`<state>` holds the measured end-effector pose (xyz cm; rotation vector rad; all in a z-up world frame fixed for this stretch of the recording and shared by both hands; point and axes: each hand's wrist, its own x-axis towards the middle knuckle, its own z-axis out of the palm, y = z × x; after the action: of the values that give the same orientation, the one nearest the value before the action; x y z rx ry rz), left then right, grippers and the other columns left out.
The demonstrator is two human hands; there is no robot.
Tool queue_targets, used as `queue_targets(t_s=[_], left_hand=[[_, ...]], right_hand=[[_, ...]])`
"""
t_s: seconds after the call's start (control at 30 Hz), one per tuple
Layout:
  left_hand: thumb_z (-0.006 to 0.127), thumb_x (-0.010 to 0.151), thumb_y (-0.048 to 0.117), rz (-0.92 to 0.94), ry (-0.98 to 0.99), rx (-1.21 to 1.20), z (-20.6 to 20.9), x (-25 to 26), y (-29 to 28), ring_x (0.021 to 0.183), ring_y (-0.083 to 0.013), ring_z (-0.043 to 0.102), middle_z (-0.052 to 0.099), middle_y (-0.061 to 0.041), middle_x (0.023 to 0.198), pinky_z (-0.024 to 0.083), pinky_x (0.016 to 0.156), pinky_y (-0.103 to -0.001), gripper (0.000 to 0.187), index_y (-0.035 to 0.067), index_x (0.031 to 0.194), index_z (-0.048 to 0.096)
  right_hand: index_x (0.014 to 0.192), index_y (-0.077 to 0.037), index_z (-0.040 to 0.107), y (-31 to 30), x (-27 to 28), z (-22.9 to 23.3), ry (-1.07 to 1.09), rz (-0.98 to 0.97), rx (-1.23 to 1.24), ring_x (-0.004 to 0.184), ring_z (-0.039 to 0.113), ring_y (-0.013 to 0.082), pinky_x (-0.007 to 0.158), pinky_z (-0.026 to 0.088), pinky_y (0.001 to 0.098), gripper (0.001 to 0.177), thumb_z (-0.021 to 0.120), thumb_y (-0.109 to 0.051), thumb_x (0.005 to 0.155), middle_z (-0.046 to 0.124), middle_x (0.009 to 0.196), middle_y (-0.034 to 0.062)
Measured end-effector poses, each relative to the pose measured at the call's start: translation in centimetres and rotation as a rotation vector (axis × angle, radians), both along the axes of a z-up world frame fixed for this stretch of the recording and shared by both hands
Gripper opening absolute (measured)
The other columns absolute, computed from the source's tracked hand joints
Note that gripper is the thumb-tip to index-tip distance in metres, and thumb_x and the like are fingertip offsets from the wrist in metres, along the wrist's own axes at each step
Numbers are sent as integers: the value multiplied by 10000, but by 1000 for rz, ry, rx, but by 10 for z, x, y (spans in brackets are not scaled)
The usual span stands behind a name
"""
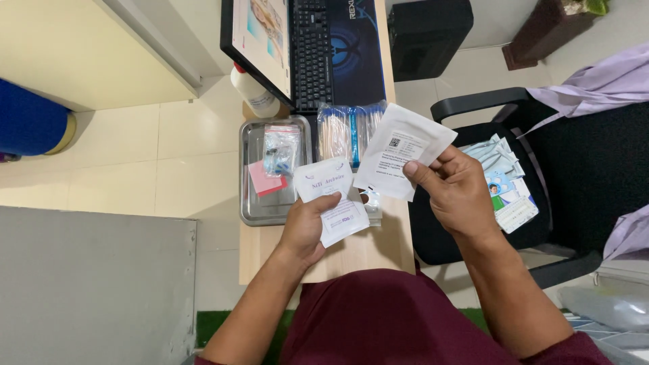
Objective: Retrieves medical items from a sterile storage cabinet and inspects dental archwire packets and saliva ejectors at a laboratory bench.
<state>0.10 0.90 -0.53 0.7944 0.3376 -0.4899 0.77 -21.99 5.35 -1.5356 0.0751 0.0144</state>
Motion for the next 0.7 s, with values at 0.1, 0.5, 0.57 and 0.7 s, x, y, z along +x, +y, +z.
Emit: queue_targets(t_s=[0.1, 0.5, 0.57, 0.7], left_hand=[[505, 947, 15, -12, -8, 1, 1, -1, 0, 1105, -373, 705, 670, -247, 1261, 613, 932, -484, 469, -105, 1400, 504], [486, 948, 27, -42, -56, -21, -3, -1, 3, 1082, -419, 704, 668, -326, 1216, 607, 929, -492, 495, -109, 1424, 473], [486, 947, 25, -41, -60, -24, -4, 0, 3, 1093, -420, 698, 661, -322, 1230, 603, 936, -495, 503, -108, 1432, 467], [480, 928, 24, -31, -56, -44, 0, 2, 5, 1142, -415, 683, 645, -303, 1288, 583, 970, -498, 548, -89, 1462, 429]], right_hand=[[1197, 25, 706, -1, 1, -5, -2, -10, 4, 966, 728, 133, 870, 591, 265, 261, 702, -63, 951, 778, 1071, 110], [1123, 26, 742, -1, 1, -8, 12, 7, 2, 823, 665, 87, 738, 550, 241, 205, 730, -66, 940, 750, 922, 54], [1116, 28, 742, -2, 2, -12, 3, 1, 2, 822, 664, 87, 740, 551, 241, 202, 735, -63, 936, 749, 921, 52], [1134, 37, 743, -15, 6, -30, -29, -41, -6, 802, 638, 94, 723, 531, 244, 203, 751, -51, 951, 726, 913, 61]])
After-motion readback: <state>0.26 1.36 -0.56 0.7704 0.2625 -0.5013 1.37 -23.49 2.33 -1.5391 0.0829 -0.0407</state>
